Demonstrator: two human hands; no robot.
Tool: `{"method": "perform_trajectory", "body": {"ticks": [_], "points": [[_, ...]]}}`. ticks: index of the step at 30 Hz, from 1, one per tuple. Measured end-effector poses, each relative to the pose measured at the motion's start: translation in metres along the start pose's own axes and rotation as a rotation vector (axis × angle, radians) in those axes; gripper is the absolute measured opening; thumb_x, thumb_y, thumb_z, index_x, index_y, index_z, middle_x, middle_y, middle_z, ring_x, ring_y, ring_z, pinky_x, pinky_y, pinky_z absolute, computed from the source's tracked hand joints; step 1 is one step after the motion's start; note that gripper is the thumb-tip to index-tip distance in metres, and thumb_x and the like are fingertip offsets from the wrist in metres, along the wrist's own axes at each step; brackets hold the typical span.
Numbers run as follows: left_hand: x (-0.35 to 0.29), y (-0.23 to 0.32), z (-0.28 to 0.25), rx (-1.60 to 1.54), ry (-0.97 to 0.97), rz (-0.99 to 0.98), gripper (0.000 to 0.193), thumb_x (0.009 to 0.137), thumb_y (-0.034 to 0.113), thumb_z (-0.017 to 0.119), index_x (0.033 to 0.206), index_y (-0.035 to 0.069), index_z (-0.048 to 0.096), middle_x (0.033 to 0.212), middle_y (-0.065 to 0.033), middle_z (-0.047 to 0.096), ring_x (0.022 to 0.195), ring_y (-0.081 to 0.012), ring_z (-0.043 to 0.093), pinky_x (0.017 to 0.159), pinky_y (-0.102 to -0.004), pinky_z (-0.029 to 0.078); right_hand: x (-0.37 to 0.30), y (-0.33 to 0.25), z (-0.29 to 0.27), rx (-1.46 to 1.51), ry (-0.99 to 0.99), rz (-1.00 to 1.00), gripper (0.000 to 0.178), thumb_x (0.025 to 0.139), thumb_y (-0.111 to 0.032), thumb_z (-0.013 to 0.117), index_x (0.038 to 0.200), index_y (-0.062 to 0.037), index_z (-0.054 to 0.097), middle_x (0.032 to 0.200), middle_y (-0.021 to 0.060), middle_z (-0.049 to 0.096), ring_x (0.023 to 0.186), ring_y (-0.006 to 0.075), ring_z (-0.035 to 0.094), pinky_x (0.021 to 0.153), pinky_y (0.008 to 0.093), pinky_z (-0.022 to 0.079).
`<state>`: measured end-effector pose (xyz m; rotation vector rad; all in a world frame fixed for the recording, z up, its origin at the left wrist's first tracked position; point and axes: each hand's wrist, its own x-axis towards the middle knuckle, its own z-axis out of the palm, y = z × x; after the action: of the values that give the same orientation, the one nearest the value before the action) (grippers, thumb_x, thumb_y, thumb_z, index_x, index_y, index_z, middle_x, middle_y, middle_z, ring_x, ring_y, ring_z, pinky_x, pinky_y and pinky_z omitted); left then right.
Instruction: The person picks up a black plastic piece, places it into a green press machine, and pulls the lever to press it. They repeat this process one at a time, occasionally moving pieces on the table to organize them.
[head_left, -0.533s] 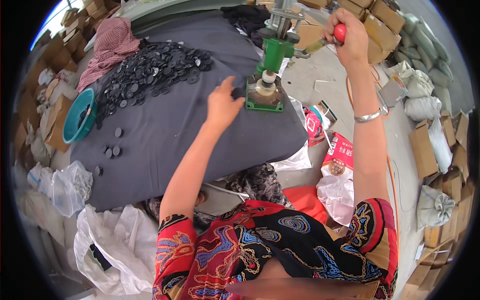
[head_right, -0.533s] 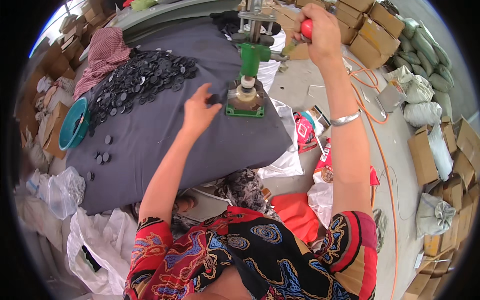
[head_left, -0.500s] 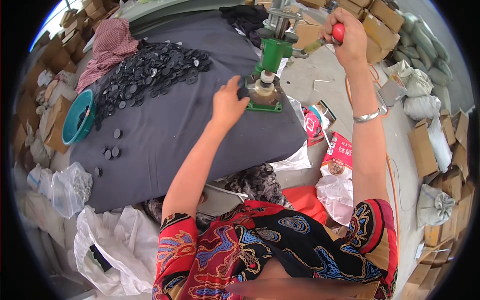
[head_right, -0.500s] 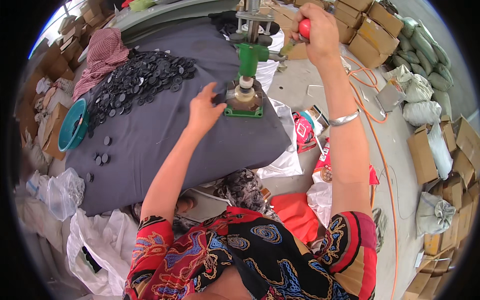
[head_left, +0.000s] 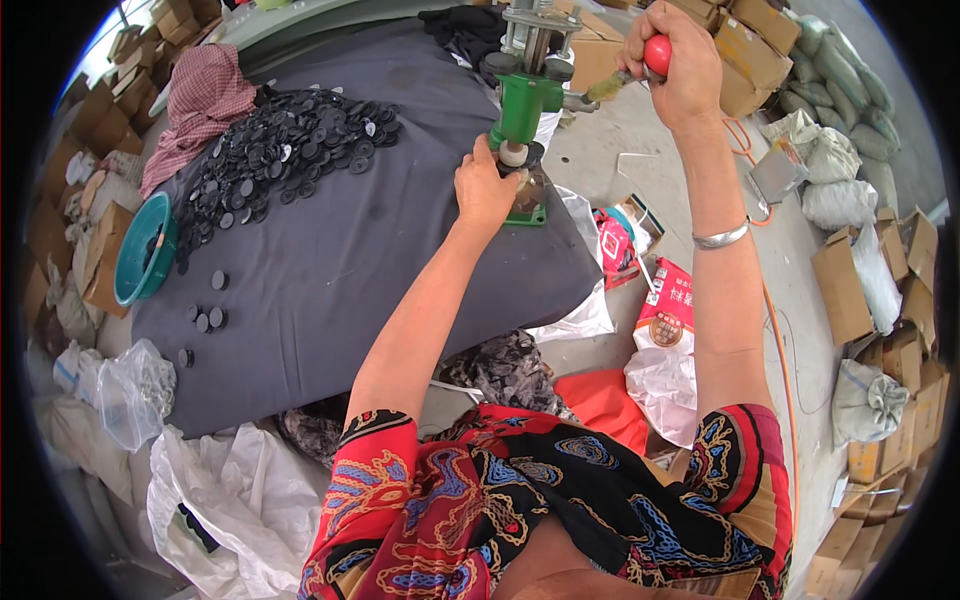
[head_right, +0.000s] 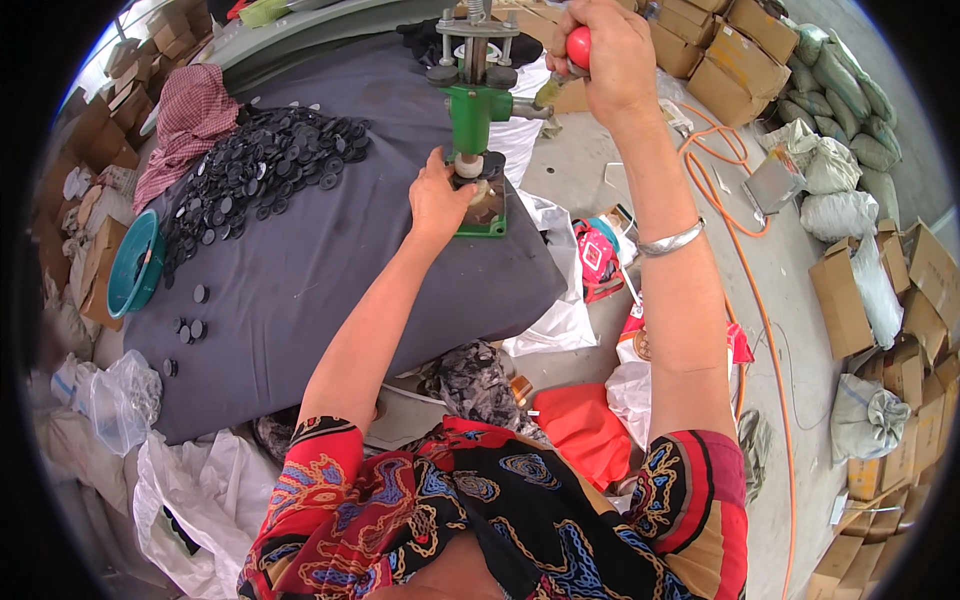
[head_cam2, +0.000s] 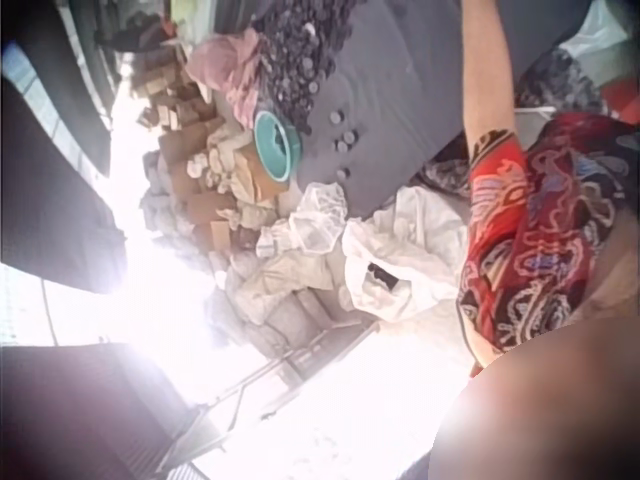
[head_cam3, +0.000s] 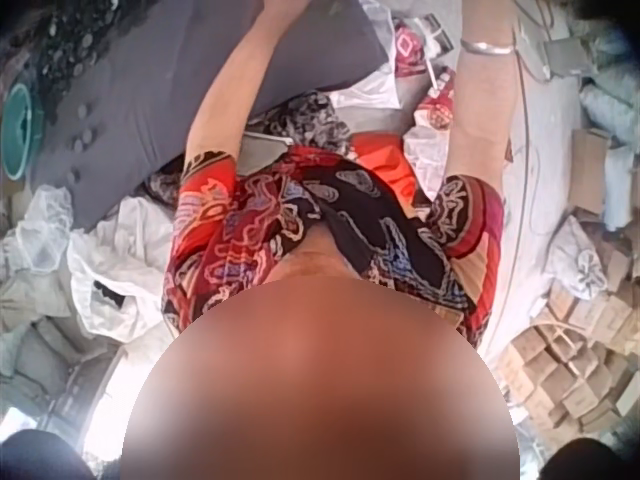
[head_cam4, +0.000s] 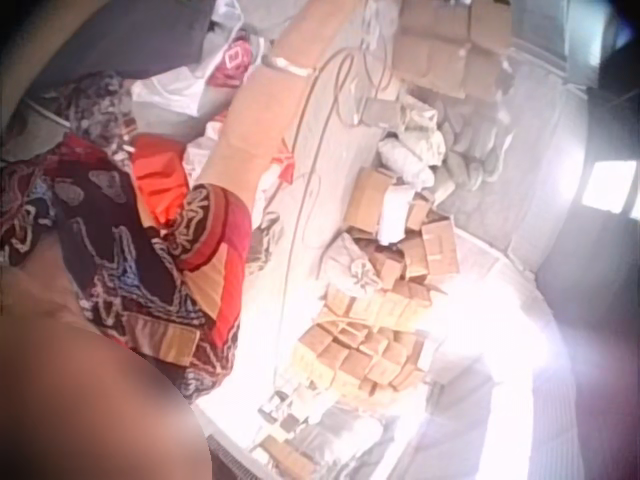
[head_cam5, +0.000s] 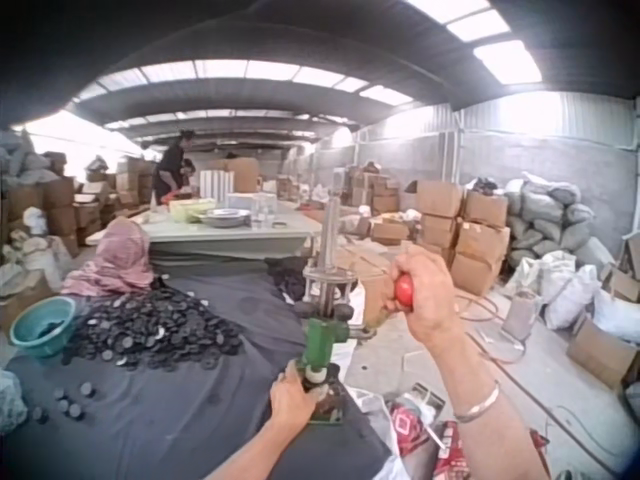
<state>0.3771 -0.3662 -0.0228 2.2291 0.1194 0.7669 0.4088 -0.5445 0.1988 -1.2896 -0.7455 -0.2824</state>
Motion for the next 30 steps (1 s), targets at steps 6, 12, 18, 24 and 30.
{"method": "perform_trajectory", "body": {"ticks": [6, 12, 18, 24, 30], "points": [[0.003, 0.004, 0.005, -0.046, -0.025, -0.118, 0.078, 0.068, 0.013, 0.079, 0.133, -0.008, 0.041, 0.110, -0.0202, 0.066, 0.106, -0.0361, 0.061, 0.092, -0.0409, 0.047, 0.002, 0.016, -0.003, 0.394, -0.333, -0.061, 0.024, 0.091, -0.020, 0.048, 0.073, -0.0038, 0.048, 0.062, 0.0082, 0.050, 0.050, 0.0182, 0.046, 0.052, 0.0328, 0.041], [-0.004, -0.016, -0.008, -0.143, 0.015, -0.036, 0.077, 0.068, 0.011, 0.079, 0.134, -0.006, 0.041, 0.117, -0.0191, 0.064, 0.110, -0.0339, 0.061, 0.093, -0.0396, 0.047, -0.091, 0.032, 0.001, -0.005, -0.156, -0.191, 0.020, 0.085, -0.012, 0.045, 0.069, -0.0019, 0.049, 0.063, 0.0089, 0.053, 0.056, 0.0183, 0.050, 0.060, 0.0324, 0.045], [-0.041, -0.053, -0.093, -0.042, 0.166, 0.054, 0.056, 0.072, 0.008, 0.072, 0.124, 0.001, 0.053, 0.110, -0.0168, 0.065, 0.102, -0.0366, 0.058, 0.088, -0.0435, 0.047, -0.161, 0.078, -0.003, -0.403, -0.087, -0.335, 0.020, 0.083, -0.015, 0.051, 0.070, -0.0002, 0.052, 0.065, 0.0087, 0.053, 0.068, 0.0236, 0.055, 0.084, 0.0424, 0.048], [-0.077, -0.159, -0.241, 0.521, 0.590, -0.176, 0.044, 0.077, 0.012, 0.069, 0.118, 0.003, 0.057, 0.109, -0.0168, 0.064, 0.099, -0.0334, 0.062, 0.084, -0.0432, 0.050, -0.114, 0.039, -0.001, -0.151, -0.170, -0.265, 0.021, 0.090, -0.013, 0.044, 0.071, -0.0034, 0.047, 0.065, 0.0076, 0.049, 0.063, 0.0188, 0.046, 0.077, 0.0389, 0.044], [-0.087, -0.185, -0.322, 0.765, 0.455, -0.748, 0.037, 0.083, 0.017, 0.063, 0.116, 0.002, 0.059, 0.112, -0.0193, 0.064, 0.103, -0.0367, 0.063, 0.085, -0.0451, 0.052, -0.048, 0.006, 0.003, 0.034, -0.129, -0.053, 0.024, 0.092, -0.014, 0.044, 0.070, -0.0048, 0.043, 0.063, 0.0061, 0.046, 0.058, 0.0157, 0.042, 0.063, 0.0326, 0.040]]}}
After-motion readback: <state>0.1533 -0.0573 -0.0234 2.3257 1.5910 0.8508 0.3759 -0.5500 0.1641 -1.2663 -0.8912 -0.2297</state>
